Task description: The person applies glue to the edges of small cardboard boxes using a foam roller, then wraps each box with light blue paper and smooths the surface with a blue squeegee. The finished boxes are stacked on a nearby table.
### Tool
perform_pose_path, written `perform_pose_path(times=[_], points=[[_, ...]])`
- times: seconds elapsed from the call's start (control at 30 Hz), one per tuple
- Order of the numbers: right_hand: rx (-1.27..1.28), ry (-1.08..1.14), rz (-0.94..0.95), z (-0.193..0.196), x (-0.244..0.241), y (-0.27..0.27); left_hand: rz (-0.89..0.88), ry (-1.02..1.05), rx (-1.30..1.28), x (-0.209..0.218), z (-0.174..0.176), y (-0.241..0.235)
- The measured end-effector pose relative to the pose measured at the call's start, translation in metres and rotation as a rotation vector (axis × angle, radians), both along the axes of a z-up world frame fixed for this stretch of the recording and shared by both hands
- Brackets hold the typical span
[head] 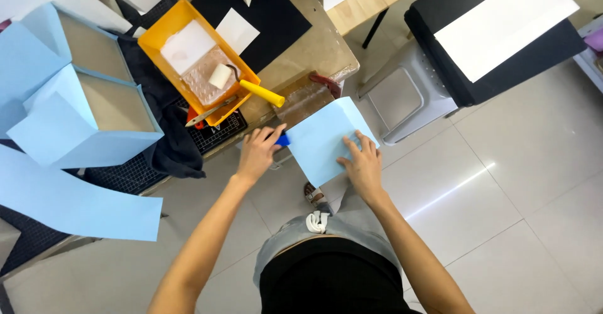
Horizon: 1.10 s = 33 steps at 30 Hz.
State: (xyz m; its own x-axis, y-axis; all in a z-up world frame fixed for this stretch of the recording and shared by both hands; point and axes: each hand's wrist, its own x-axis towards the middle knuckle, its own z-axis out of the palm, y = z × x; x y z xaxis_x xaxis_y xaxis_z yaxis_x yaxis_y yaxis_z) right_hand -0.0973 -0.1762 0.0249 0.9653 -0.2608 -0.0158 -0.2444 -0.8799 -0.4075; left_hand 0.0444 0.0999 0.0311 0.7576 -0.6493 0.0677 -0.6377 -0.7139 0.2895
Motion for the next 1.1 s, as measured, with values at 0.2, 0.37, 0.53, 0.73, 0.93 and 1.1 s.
perform_pose_path(times=[0.2, 0.37, 0.53, 0.73, 0.93, 1.1], points=[[0.650, -0.056, -0.005, 0.029, -0.009, -0.045, 0.235, -0.129, -0.012, -0.046, 0.014, -0.004], [0.771, -0.022, 0.074, 0.022, -0.014, -0.061, 0.215, -0.162, -0.124, -0.040, 0.003, -0.131], [0.768, -0.134, 0.069, -0.027, -0.005, -0.071, 0.278, -0.270, -0.112, -0.017, -0.018, -0.180], [0.802, -0.177, 0.127, -0.036, -0.002, -0.072, 0.167, -0.322, -0.065, -0.063, -0.013, -0.178], [0.812, -0.198, 0.166, -0.032, 0.006, -0.074, 0.338, -0.481, -0.087, -0.047, -0.004, -0.191], [0.821, -0.204, 0.171, -0.032, 0.006, -0.074, 0.217, -0.480, -0.032, -0.063, -0.008, -0.188]])
